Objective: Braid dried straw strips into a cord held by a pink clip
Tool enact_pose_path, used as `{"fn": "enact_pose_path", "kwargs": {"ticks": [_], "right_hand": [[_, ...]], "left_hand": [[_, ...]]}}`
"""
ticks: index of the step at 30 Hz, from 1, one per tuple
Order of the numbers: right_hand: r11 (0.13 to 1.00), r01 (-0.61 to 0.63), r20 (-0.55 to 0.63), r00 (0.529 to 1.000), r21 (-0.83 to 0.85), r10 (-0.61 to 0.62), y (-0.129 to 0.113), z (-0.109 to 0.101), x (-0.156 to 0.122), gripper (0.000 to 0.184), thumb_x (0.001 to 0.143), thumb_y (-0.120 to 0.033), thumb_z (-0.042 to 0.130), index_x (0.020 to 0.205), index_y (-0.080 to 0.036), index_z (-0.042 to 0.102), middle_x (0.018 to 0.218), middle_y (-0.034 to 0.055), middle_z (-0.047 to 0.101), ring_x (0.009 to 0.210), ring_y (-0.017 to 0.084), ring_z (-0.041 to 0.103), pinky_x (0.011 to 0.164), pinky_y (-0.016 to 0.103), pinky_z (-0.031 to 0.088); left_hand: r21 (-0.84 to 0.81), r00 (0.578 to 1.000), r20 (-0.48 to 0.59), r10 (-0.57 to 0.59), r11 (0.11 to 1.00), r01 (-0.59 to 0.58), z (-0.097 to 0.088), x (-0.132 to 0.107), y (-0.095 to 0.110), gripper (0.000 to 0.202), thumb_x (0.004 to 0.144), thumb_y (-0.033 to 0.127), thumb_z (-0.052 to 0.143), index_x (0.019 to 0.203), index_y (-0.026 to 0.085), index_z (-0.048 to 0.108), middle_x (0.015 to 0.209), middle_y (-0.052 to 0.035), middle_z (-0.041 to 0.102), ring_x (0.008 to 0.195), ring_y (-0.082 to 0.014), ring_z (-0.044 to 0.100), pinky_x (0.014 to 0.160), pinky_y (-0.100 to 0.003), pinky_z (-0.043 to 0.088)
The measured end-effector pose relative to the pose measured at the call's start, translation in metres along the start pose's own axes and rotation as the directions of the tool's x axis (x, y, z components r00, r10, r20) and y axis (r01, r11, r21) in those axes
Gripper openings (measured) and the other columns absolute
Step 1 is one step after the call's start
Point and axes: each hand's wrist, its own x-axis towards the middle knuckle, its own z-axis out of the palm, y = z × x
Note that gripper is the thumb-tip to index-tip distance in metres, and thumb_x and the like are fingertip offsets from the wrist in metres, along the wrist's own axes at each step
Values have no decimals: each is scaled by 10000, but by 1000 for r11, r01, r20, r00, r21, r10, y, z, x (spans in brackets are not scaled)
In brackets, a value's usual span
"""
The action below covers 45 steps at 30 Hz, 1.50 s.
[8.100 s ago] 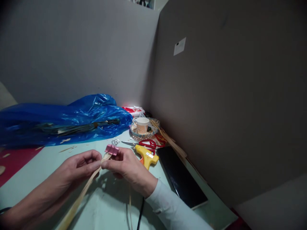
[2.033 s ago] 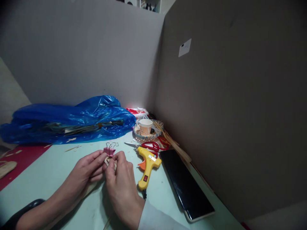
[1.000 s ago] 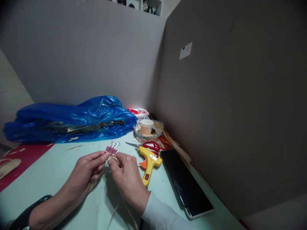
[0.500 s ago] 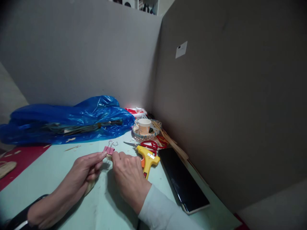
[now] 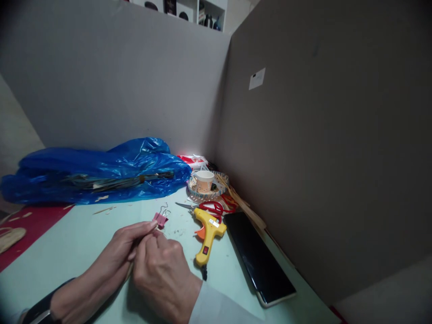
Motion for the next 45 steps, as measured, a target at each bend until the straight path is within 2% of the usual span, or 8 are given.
{"fn": "enact_pose_path", "kwargs": {"ticks": [7,10,16,21,31,36,40,45], "right_hand": [[886,-223,-76,958,406,276,9,-17,6,146,883,-276,530,882,-165,625,819,66,646,795,215,553,740,364,413],[571,-451,45,809,686,586,23,-18,10,178,903,-331,546,907,-170,622,893,63,654,865,197,571,788,335,421],[-67,-424,367,681,903,634,34,8,11,317,793,-360,677,987,-169,515,882,35,627,800,159,606,712,269,468],[-289,-440,525,753,850,398,28,8,15,296,847,-453,575,808,-162,544,664,-20,531,554,98,492,520,217,384],[-50,-488,439,730,872,523,36,8,11,389,866,-428,556,577,-167,558,502,-64,326,478,84,287,499,239,237],[1,-484,381,691,875,615,37,8,16,377,837,-383,564,534,-170,494,467,-71,334,463,82,299,491,236,234],[64,-481,349,714,874,607,41,5,17,332,833,-330,570,557,-146,561,512,-27,519,505,95,419,533,236,290],[101,-484,330,721,869,610,40,0,15,331,829,-275,570,535,-140,639,476,-28,511,500,95,419,540,232,305]], "left_hand": [[-79,1000,14,19,997,-18,-4,7,1,218,636,290,768,583,169,594,529,64,512,518,-90,432,516,-186,379],[-97,1000,17,20,995,-18,-2,5,4,248,661,303,758,560,172,574,512,73,464,511,-86,408,510,-178,362],[-81,999,39,18,997,-14,1,-1,2,318,679,335,766,529,167,541,521,57,479,558,-100,467,537,-176,382],[30,994,105,15,999,-19,4,-5,1,352,746,431,677,551,188,513,493,51,494,471,-113,468,485,-210,397],[293,986,100,136,943,-159,-1,-5,-2,221,736,428,682,779,217,630,536,45,579,433,-119,409,424,-196,264],[635,943,164,290,700,-325,-7,-9,9,210,853,369,533,717,230,613,656,8,673,637,-184,591,612,-240,406],[765,808,307,504,375,-524,-12,-7,13,223,874,239,497,713,216,650,658,2,671,613,-170,628,624,-246,427],[733,486,574,659,-148,-664,-16,-11,3,216,904,124,447,863,175,653,703,-41,678,600,-170,645,582,-263,453]]}}
